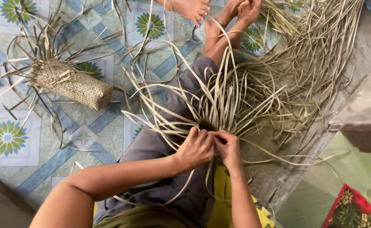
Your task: Weaving thin bamboo strips into a basket-like structure while sitting on the floor.
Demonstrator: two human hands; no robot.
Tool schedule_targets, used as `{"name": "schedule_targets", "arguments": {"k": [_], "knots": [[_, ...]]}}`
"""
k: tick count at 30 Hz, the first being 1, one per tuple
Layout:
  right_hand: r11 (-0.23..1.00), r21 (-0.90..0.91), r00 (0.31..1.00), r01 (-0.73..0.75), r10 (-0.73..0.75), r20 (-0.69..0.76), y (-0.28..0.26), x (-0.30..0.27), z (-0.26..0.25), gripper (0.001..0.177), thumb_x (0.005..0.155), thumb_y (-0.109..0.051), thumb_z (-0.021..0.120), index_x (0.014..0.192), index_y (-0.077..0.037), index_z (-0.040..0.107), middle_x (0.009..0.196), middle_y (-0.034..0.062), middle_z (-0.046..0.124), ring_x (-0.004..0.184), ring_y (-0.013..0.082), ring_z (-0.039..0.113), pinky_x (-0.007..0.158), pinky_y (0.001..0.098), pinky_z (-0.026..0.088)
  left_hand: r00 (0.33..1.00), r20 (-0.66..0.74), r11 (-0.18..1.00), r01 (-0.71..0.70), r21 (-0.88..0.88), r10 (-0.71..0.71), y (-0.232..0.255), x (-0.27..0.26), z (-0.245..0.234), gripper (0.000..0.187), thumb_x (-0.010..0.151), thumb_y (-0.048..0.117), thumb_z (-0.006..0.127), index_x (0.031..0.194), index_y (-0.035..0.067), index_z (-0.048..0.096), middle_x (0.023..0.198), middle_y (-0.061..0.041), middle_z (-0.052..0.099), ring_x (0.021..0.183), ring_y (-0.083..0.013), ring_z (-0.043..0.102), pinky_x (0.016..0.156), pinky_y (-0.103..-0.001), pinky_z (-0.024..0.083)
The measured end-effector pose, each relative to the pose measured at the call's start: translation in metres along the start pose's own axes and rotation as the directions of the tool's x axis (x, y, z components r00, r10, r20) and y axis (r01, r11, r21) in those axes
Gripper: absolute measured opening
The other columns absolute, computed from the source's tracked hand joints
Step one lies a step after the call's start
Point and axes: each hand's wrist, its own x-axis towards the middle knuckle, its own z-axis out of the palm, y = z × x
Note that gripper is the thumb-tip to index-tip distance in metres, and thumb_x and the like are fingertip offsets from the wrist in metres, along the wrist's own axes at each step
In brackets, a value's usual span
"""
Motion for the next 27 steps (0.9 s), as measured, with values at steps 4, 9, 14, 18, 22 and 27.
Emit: {"name": "schedule_targets", "arguments": {"k": [4,9,14,18,22,27], "knots": [[0.995,-0.100,0.999,0.011,-0.015,-0.041,-0.044,-0.005,0.006,0.009,0.090,-0.013,0.075,0.092,-0.014,0.084,0.078,0.0076,0.076,0.077,0.0180,0.073,0.070,0.0356,0.059,1.000,-0.020,0.999,0.009,-0.031,-0.010,0.005,-0.010,0.000,0.013,0.079,-0.004,0.057,0.082,-0.007,0.069,0.071,-0.019,0.048,0.061,-0.0336,0.045,0.061,-0.045,0.036],[0.916,-0.382,0.972,0.125,-0.189,-0.137,-0.061,-0.010,0.011,0.007,0.085,-0.007,0.073,0.089,-0.002,0.073,0.083,0.0068,0.075,0.065,0.0196,0.068,0.058,0.0302,0.054,0.896,0.425,0.967,-0.015,-0.253,0.125,0.035,-0.063,-0.024,0.012,0.079,0.018,0.065,0.074,0.010,0.073,0.077,-0.013,0.064,0.065,-0.0242,0.053,0.070,-0.040,0.042],[0.954,-0.298,0.984,0.020,-0.072,-0.163,-0.052,-0.015,0.012,0.009,0.088,-0.017,0.073,0.091,-0.009,0.075,0.083,0.0078,0.073,0.073,0.0248,0.070,0.063,0.0348,0.056,0.981,0.190,0.975,0.065,-0.210,-0.024,0.000,-0.027,-0.048,0.008,0.086,0.014,0.063,0.082,0.008,0.066,0.075,-0.008,0.058,0.064,-0.0257,0.056,0.060,-0.036,0.044],[0.977,-0.207,0.988,-0.049,0.017,-0.156,-0.057,-0.016,0.015,0.009,0.092,-0.022,0.075,0.090,-0.014,0.078,0.078,0.0075,0.072,0.075,0.0224,0.072,0.067,0.0342,0.058,0.993,-0.007,0.992,0.116,0.041,-0.116,-0.016,-0.014,-0.030,0.006,0.077,0.005,0.067,0.074,0.009,0.064,0.073,-0.006,0.047,0.062,-0.0264,0.051,0.052,-0.036,0.037],[0.982,-0.186,0.986,-0.004,-0.027,-0.164,-0.061,-0.016,0.019,0.009,0.092,-0.018,0.073,0.092,-0.010,0.077,0.078,0.0100,0.070,0.075,0.0236,0.070,0.064,0.0350,0.056,0.996,-0.006,0.995,0.087,-0.053,-0.088,-0.013,-0.017,-0.024,0.014,0.075,0.005,0.070,0.068,0.011,0.060,0.074,-0.006,0.045,0.058,-0.0266,0.048,0.051,-0.037,0.036],[0.940,-0.342,0.985,-0.009,-0.050,-0.162,-0.054,-0.019,0.022,0.003,0.089,-0.022,0.072,0.090,-0.023,0.076,0.086,0.0009,0.071,0.084,0.0279,0.072,0.073,0.0396,0.058,0.999,0.004,0.995,-0.046,-0.089,0.047,-0.011,-0.014,-0.028,0.010,0.074,-0.004,0.065,0.075,0.006,0.068,0.091,-0.018,0.059,0.067,-0.0320,0.052,0.057,-0.040,0.035]]}}
